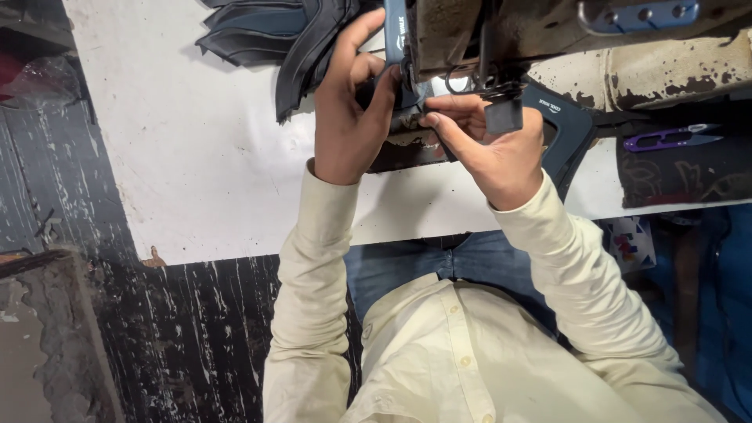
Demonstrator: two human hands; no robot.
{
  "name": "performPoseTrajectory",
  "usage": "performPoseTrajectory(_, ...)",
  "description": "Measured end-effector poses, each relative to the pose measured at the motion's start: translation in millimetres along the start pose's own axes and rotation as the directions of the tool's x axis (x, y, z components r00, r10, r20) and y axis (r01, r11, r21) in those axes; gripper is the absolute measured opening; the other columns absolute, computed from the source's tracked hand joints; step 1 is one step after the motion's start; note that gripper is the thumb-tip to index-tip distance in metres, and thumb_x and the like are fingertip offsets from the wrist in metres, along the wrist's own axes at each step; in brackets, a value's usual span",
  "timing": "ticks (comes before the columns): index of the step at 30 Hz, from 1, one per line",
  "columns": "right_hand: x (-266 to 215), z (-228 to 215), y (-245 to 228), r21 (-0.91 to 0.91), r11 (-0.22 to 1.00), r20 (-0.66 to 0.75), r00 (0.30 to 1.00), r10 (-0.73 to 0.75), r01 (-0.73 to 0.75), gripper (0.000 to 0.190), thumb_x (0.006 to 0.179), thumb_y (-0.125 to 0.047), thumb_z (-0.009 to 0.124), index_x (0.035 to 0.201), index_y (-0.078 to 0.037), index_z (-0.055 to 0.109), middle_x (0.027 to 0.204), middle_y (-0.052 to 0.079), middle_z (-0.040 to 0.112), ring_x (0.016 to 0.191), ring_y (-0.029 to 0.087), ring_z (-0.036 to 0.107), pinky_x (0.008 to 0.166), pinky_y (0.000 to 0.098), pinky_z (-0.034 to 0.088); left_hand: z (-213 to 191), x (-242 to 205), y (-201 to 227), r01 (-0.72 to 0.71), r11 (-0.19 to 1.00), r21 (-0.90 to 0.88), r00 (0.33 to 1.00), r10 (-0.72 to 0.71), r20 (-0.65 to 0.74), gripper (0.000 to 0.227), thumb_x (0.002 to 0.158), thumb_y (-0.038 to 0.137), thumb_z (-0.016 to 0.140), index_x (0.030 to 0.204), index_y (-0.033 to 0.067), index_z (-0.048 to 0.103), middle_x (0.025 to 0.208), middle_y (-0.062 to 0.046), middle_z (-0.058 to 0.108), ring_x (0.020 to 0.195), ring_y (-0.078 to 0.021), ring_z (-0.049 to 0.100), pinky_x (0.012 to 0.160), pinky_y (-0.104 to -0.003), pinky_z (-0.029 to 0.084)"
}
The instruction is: Stitching various components of shoe uppers together using an industrial sewing machine.
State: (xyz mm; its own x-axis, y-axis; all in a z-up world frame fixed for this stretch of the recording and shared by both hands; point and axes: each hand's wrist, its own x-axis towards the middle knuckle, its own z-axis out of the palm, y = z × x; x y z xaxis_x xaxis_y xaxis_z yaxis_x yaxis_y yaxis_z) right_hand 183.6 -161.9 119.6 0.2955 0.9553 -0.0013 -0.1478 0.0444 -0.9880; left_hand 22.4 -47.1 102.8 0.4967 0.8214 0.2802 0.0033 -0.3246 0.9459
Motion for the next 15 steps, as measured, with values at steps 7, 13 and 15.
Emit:
performPoseTrajectory(7, -13.0, -33.4, 8.9, -0.11, 0.994, -0.073, 0.997, 0.004, -0.012, 0.016, 0.106, -0.001, 0.069, 0.12, 0.005, 0.065, 0.097, 0.011, 0.073, 0.083, 0.014, 0.073, 0.072, 0.0255, 0.061, 12.8, -19.5, -2.4, 0.157, 0.94, -0.302, 0.986, -0.133, 0.097, 0.03, 0.108, -0.005, 0.059, 0.138, 0.0013, 0.055, 0.123, -0.002, 0.062, 0.11, -0.0072, 0.059, 0.103, -0.026, 0.049)
performPoseTrajectory(13, -39.1, -88.0, -20.4, -0.557, 0.794, -0.112, 0.925, -0.362, 0.243, 0.016, 0.111, -0.005, 0.063, 0.124, 0.005, 0.063, 0.11, 0.014, 0.067, 0.096, 0.016, 0.069, 0.078, 0.0249, 0.058, 33.9, -31.8, 8.2, 0.158, 0.957, -0.242, 0.975, -0.189, -0.113, 0.028, 0.11, 0.004, 0.059, 0.137, 0.0016, 0.057, 0.116, -0.005, 0.067, 0.105, -0.0084, 0.063, 0.1, -0.026, 0.051)
performPoseTrajectory(15, -61.0, -138.1, -0.9, -0.627, 0.699, -0.114, 0.848, -0.518, 0.344, 0.029, 0.122, -0.019, 0.049, 0.131, 0.007, 0.059, 0.127, 0.019, 0.061, 0.106, 0.021, 0.067, 0.089, 0.025, 0.059, 33.5, -31.3, 9.0, 0.152, 0.965, -0.215, 0.977, -0.179, -0.115, 0.028, 0.111, 0.006, 0.059, 0.138, 0.0026, 0.056, 0.116, -0.004, 0.068, 0.105, -0.0077, 0.063, 0.1, -0.025, 0.052)
